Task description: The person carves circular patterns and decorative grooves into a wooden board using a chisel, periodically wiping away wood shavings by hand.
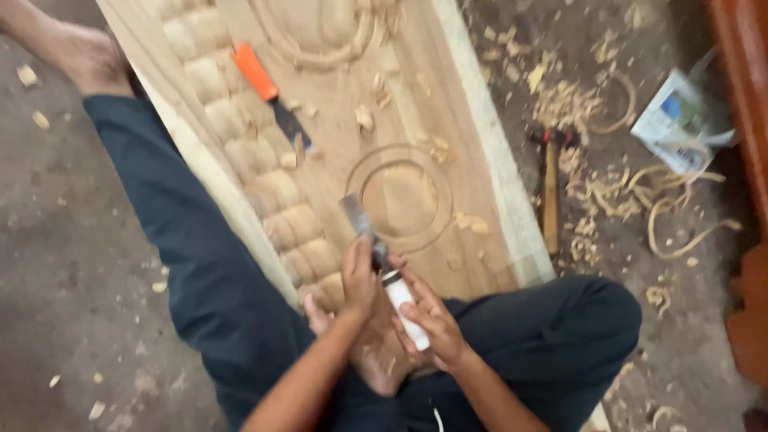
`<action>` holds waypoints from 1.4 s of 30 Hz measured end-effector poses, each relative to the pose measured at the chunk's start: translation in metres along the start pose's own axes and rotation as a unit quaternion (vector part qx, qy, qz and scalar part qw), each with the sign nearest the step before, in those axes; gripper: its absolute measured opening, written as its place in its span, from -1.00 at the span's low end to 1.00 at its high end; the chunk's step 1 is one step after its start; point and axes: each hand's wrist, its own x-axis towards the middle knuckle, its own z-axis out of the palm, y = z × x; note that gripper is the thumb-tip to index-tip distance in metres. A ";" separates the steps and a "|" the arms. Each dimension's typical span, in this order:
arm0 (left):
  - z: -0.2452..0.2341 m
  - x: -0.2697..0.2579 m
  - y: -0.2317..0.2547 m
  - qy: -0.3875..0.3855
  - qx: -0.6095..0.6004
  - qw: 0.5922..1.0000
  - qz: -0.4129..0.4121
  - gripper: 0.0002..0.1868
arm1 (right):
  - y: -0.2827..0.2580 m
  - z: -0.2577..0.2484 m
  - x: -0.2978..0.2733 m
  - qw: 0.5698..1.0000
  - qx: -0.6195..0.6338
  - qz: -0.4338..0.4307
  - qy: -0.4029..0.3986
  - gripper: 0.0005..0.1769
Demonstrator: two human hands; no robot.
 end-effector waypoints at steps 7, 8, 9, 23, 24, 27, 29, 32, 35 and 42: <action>0.022 0.022 0.065 -0.164 0.503 0.848 0.036 -0.60 | 0.034 -0.030 0.004 0.984 0.064 -0.085 0.144 -0.29; 0.015 0.029 0.059 -0.158 0.485 0.860 0.014 -0.60 | 0.032 -0.028 0.005 0.979 0.082 -0.115 0.145 -0.31; 0.009 0.036 0.051 -0.152 0.465 0.872 -0.007 -0.59 | 0.028 -0.028 0.008 0.974 0.099 -0.146 0.145 -0.33; 0.003 0.024 -0.001 -0.049 0.248 0.961 -0.113 -0.57 | 0.050 -0.016 0.022 0.961 0.270 -0.018 0.054 -0.30; 0.003 0.025 -0.003 -0.046 0.246 0.963 -0.098 -0.56 | 0.050 -0.015 0.022 0.958 0.283 -0.017 0.051 -0.30; 0.006 0.026 0.000 -0.033 0.242 0.963 -0.113 -0.60 | 0.041 -0.008 0.021 0.958 0.279 0.000 0.061 -0.31; 0.014 0.032 0.002 -0.024 0.241 0.963 -0.118 -0.61 | 0.036 -0.009 0.026 0.958 0.282 -0.002 0.052 -0.32; 0.014 0.032 0.000 -0.010 0.240 0.964 -0.116 -0.62 | 0.039 -0.011 0.028 0.955 0.294 -0.003 0.047 -0.34; 0.007 0.030 -0.006 -0.012 0.235 0.966 -0.108 -0.61 | 0.030 -0.001 0.022 0.955 0.289 0.001 0.059 -0.35; 0.021 0.032 0.001 0.002 0.235 0.965 -0.116 -0.60 | 0.024 -0.003 0.027 0.958 0.281 -0.004 0.053 -0.33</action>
